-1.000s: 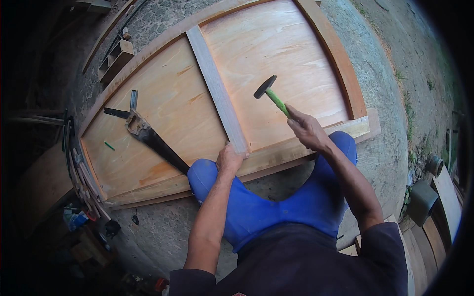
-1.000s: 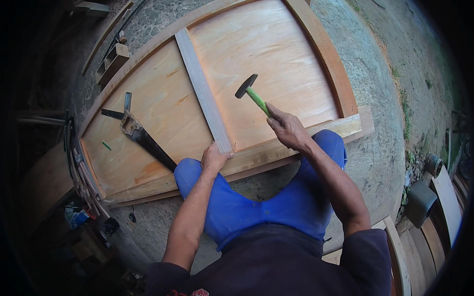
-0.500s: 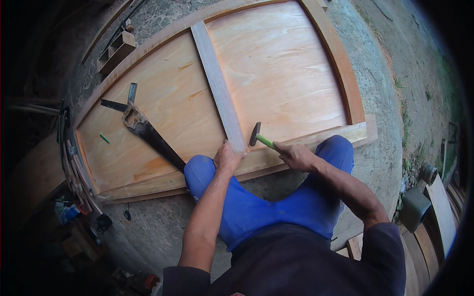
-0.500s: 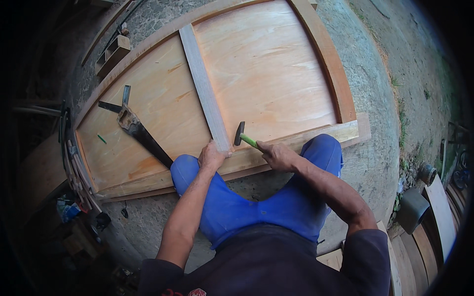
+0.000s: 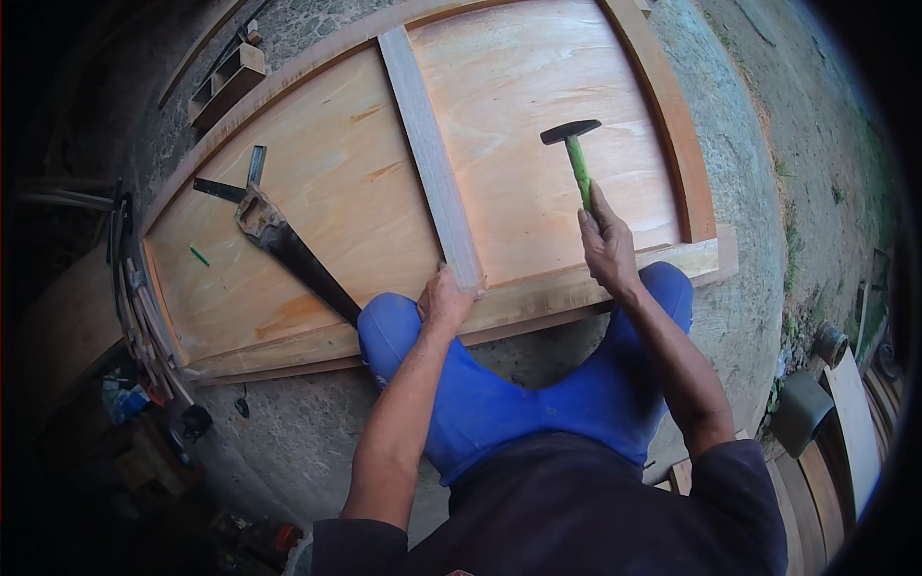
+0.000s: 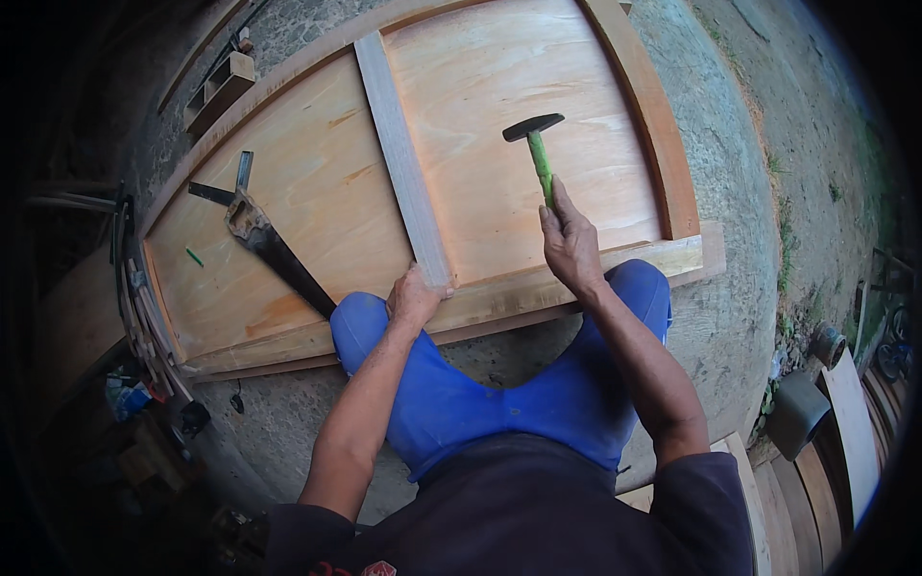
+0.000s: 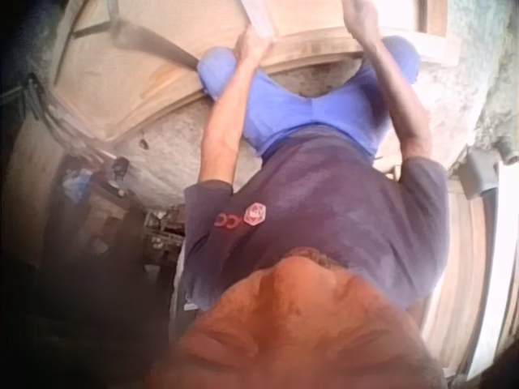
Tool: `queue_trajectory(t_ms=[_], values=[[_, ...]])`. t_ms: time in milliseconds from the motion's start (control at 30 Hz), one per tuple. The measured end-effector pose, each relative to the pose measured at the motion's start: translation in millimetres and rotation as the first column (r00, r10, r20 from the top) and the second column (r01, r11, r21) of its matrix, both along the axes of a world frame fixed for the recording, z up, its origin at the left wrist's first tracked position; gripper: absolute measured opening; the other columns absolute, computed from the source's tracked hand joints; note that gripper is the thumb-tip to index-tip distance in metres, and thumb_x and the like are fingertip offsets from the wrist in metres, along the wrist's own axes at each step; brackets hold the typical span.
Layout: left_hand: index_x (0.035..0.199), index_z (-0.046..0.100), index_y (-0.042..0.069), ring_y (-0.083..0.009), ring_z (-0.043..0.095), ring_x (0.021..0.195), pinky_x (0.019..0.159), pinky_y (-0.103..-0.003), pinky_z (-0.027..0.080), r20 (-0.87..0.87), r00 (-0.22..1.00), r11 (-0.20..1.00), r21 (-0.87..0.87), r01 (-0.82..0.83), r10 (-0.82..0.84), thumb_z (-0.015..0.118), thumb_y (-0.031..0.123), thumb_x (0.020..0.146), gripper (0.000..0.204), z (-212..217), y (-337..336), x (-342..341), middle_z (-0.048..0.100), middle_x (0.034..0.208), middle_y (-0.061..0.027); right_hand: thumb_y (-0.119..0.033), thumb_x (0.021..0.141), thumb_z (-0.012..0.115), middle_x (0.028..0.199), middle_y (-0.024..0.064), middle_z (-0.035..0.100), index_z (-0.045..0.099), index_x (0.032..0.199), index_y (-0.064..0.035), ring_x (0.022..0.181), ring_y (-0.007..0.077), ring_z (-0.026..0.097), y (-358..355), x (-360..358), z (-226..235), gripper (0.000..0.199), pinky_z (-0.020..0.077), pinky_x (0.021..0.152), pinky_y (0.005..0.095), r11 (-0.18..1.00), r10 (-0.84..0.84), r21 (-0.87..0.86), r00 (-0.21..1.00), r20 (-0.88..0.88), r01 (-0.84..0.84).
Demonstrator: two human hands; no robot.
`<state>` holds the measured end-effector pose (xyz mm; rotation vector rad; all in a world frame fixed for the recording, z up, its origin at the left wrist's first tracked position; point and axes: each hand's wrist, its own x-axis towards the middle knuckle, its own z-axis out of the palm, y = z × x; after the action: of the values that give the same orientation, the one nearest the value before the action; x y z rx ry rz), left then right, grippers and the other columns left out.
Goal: The person marks and cuts a wooden strip using a hand saw, then positions it on a large plywood sheet. They use a hammer to drive nails into the strip, securing it to the plywood to form a frame. The person repeats this process for multiple strips, assembling a rectangular wooden frame.
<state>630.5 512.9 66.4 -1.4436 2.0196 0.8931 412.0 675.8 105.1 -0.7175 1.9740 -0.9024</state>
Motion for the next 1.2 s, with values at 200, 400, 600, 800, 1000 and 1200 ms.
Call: queue_trajectory(t_ms=[200,400,600,800,1000,1200], values=[[0.123,0.060,0.006,-0.0356,0.068,0.107,0.091,-0.046,0.053,-0.098,0.995,1.000,0.001,0.026,-0.025,0.086,0.034,0.073,0.063,-15,0,7,0.072,0.112,-0.0179,-0.018,0.102,0.056,0.087,0.0207,0.068,0.044,0.150,-0.0075,0.079,0.0175,0.066,27,10,-28,0.050,0.0542,0.073,0.0336,0.952,0.300,-0.032,0.949,-0.096,-0.304],[0.122,0.061,0.005,-0.0356,0.068,0.107,0.091,-0.046,0.053,-0.027,0.998,0.999,-0.001,0.053,-0.053,0.085,0.036,0.072,0.063,-11,-1,0,0.072,0.112,-0.0194,-0.018,0.100,0.057,0.108,0.0285,0.069,0.048,0.146,-0.0079,0.100,0.0380,0.070,21,19,-19,0.049,0.0536,0.086,0.0399,0.997,0.078,-0.002,0.991,-0.104,-0.079],[0.122,0.061,0.004,-0.0366,0.068,0.107,0.091,-0.047,0.053,-0.001,0.999,0.999,-0.010,0.034,-0.034,0.086,0.036,0.072,0.064,-7,-2,5,0.071,0.111,-0.0202,-0.016,0.100,0.056,0.106,0.0269,0.069,0.046,0.148,-0.0105,0.099,0.0375,0.070,-3,6,14,0.050,0.0523,0.087,0.0428,0.988,-0.061,0.137,0.998,-0.029,0.064],[0.121,0.054,-0.001,-0.0385,0.069,0.104,0.088,-0.048,0.055,-0.092,0.995,0.999,-0.009,0.033,-0.033,0.085,0.035,0.072,0.069,-11,-3,6,0.071,0.108,-0.0239,-0.015,0.099,0.055,0.102,0.0279,0.069,0.045,0.149,-0.0111,0.102,0.0379,0.069,19,15,-6,0.051,0.0514,0.087,0.0437,0.931,0.346,0.103,0.936,0.059,-0.351],[0.120,0.054,-0.002,-0.0405,0.070,0.102,0.088,-0.047,0.055,-0.131,0.991,0.999,-0.009,0.036,-0.037,0.085,0.028,0.072,0.065,-11,-1,-2,0.071,0.105,-0.0258,-0.019,0.100,0.055,0.108,0.0276,0.069,0.045,0.147,-0.0084,0.104,0.0432,0.066,46,39,-30,0.050,0.0512,0.088,0.0459,0.864,0.479,-0.092,0.865,-0.150,-0.495],[0.120,0.060,0.005,-0.0374,0.068,0.107,0.091,-0.047,0.054,-0.084,0.996,1.000,0.007,-0.007,0.008,0.086,0.036,0.071,0.063,-6,2,3,0.072,0.111,-0.0207,-0.021,0.098,0.057,0.110,0.0284,0.068,0.044,0.148,-0.0083,0.109,0.0430,0.065,11,23,-4,0.053,0.0516,0.091,0.0469,0.978,0.121,0.169,0.993,-0.001,-0.119]])
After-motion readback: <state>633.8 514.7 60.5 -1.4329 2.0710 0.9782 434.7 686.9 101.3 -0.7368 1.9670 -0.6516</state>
